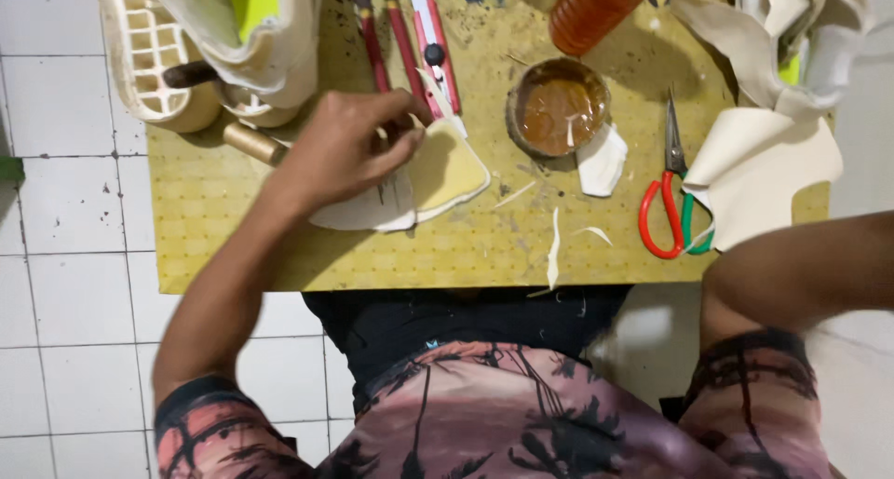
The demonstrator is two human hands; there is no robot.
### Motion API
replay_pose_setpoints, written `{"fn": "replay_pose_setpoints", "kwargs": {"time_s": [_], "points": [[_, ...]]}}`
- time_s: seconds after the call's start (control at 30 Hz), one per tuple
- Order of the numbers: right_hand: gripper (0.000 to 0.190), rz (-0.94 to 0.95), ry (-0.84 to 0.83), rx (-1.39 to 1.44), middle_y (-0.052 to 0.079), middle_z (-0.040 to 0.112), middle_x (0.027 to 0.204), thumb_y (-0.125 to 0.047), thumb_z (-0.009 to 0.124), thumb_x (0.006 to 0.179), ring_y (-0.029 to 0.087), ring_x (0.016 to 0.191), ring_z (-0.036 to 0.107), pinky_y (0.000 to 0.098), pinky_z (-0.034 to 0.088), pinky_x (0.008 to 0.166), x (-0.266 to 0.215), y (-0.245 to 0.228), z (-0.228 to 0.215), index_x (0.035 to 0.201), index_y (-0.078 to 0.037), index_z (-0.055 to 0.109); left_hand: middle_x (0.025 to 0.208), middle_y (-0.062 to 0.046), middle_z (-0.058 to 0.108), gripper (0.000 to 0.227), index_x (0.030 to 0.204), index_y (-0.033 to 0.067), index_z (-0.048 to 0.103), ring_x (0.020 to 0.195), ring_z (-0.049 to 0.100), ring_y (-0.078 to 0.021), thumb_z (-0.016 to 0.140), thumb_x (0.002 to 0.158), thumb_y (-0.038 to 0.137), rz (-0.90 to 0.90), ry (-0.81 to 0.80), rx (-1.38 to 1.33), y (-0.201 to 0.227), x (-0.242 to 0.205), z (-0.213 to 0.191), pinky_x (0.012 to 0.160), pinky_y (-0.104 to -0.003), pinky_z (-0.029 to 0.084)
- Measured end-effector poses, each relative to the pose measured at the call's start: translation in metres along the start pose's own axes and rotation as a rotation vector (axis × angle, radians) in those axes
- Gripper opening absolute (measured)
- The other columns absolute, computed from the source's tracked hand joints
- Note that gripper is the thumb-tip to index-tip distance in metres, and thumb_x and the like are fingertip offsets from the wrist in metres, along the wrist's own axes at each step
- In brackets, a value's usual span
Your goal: The person trims a piece of white material using scissors, then pours a liquid into a small container. They use a brush to apply the liquid onto the edges of the white material pieces.
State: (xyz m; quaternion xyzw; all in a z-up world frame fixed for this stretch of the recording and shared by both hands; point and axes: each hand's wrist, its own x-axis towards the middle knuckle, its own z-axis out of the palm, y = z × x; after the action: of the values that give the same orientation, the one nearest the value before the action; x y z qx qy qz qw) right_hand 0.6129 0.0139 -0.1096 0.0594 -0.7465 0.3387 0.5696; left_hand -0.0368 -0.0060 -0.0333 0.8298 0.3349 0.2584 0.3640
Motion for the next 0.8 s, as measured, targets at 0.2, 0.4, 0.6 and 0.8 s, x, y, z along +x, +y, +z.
{"fn": "replay_pose_setpoints", "kwargs": {"time_s": [0.2,0.4,0.6,0.8], "points": [[0.047,-0.056,-0.162,-0.341,0.044,0.061,0.091,-0.025,0.081,0.087,0.054,0.074,0.059,0.0540,0.051,0.063,0.053,0.053,0.110,0.106,0.017,0.067,0.080,-0.015,0.068,0.019,0.110,0.0079,0.063,0.070,0.071,-0.0390,0.069,0.096,0.020,-0.051,0.109,0.230,-0.026,-0.011,0.038,0.063,-0.050,0.057],[0.049,-0.116,-0.324,-0.679,0.044,0.065,0.082,-0.028,0.089,0.081,0.054,0.065,0.063,0.0530,0.054,0.058,0.113,0.077,0.213,0.097,0.016,0.072,0.088,-0.009,0.068,0.031,0.119,0.0166,0.059,0.083,0.072,-0.0329,0.071,0.093,0.027,-0.154,0.079,0.328,-0.024,-0.016,0.051,0.068,-0.048,0.059],[0.024,0.122,-0.337,-0.603,0.042,0.069,0.112,-0.025,0.065,0.098,0.046,0.079,0.072,0.0450,0.056,0.061,0.159,0.080,0.260,0.120,-0.016,0.067,0.086,-0.004,0.067,0.051,0.129,0.0198,0.054,0.089,0.070,-0.0300,0.081,0.086,0.021,-0.195,0.113,0.192,-0.013,-0.010,0.052,0.073,-0.044,0.058],[0.013,0.225,-0.249,-0.828,0.032,0.077,0.105,-0.009,0.072,0.097,0.044,0.089,0.077,0.0476,0.062,0.068,0.150,0.095,0.290,0.100,0.003,0.068,0.085,-0.008,0.071,0.042,0.123,0.0073,0.059,0.076,0.073,-0.0195,0.082,0.088,0.004,-0.067,0.380,-0.456,0.010,-0.007,0.054,0.073,-0.030,0.063]]}}
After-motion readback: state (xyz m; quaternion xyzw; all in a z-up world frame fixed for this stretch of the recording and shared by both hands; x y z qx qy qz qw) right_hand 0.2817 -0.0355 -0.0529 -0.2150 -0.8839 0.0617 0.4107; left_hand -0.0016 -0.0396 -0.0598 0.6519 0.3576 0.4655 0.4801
